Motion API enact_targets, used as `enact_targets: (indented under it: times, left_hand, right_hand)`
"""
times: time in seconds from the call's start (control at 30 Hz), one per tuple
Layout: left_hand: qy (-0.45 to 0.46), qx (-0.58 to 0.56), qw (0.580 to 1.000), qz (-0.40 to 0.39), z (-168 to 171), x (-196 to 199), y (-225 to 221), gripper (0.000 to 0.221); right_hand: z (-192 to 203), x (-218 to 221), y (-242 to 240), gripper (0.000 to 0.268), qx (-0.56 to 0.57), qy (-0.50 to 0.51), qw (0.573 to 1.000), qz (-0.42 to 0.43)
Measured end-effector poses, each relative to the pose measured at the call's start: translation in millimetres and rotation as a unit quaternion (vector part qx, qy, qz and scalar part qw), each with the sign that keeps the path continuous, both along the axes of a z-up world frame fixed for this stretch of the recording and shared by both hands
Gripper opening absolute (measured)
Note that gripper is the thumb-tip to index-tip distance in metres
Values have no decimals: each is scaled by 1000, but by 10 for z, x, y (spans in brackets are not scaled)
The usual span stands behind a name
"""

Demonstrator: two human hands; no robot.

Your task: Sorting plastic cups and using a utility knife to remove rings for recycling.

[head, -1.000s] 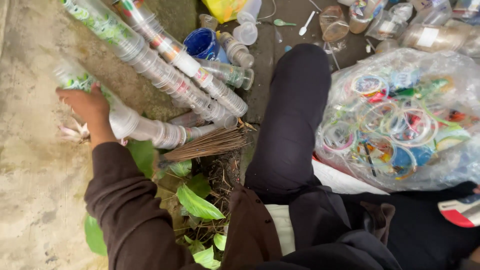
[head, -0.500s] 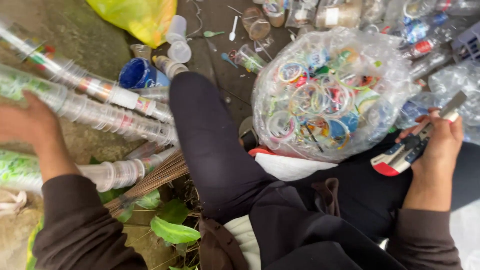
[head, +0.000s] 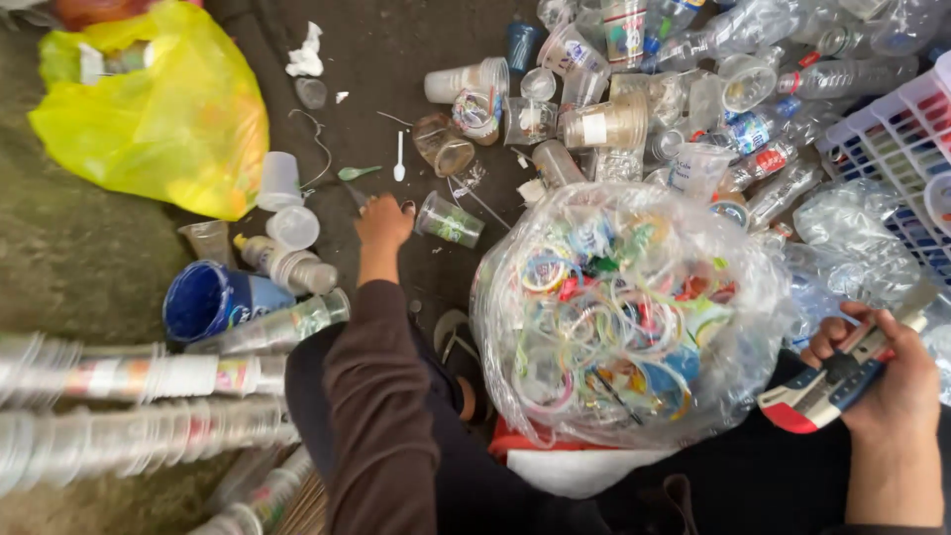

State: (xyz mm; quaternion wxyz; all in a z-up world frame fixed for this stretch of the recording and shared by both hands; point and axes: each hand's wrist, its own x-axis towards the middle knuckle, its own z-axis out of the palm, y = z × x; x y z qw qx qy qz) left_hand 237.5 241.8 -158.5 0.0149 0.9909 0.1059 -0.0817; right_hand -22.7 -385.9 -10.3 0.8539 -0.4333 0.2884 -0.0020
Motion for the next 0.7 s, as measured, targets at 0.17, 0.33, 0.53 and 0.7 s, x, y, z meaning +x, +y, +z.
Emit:
enact_targets:
  times: [0.17,0.33,0.53,0.7]
  left_hand:
    - [41,-184,974,127,-1058,-178,-105,34]
    - [192,-229,936,185,-1213,-103,-234,75]
    - [92,-181,973,108,-1570,-351,-508,4]
    - [-163,-238,953,94,-841,-371,-712,3]
  right_hand:
    - [-302,-43,-182,30,-32,32,999,-20]
    - [-267,4,-82,29,-81,72,994,3]
    - [-171,127,40,28,-71,72,995,6]
    - [89,178,170,23,-64,66,996,-12]
